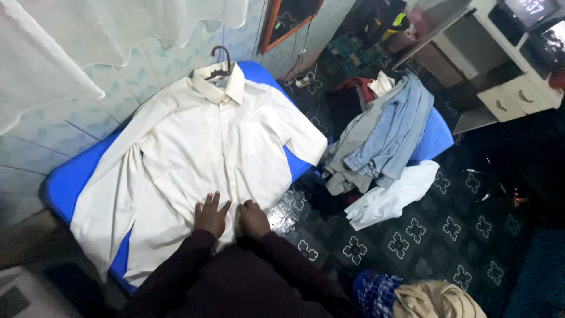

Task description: The person places a shirt on a blue table, inserts a hanger into the collar, and buttons the front of the shirt before placing it in a closet.

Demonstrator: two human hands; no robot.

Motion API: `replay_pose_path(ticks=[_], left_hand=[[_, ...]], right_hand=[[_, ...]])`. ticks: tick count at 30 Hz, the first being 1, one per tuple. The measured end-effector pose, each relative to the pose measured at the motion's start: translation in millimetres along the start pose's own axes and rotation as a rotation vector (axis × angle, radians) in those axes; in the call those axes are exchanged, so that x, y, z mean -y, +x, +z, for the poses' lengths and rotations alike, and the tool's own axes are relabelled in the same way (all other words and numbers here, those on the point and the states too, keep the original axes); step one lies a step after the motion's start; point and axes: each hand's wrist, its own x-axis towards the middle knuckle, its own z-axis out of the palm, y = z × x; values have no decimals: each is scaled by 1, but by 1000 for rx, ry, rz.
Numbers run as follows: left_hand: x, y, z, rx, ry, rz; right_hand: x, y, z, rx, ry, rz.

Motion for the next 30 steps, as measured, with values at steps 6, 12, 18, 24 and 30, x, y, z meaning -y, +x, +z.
replay_pose_path(ticks=[6, 12, 18, 24, 30], left_hand=[[15, -1, 7, 27, -33, 86], [27, 7, 17, 23, -135, 72], [27, 8, 11, 6, -245, 33], [11, 15, -5, -128, -391, -148], [-3, 37, -32, -101, -301, -244]], right_hand=[[12, -6, 5, -62, 42, -49], [34, -1, 18, -16, 4, 36], [34, -11, 30, 14, 12, -54], [18, 6, 48, 10, -5, -23], [12, 42, 42, -128, -79, 72]])
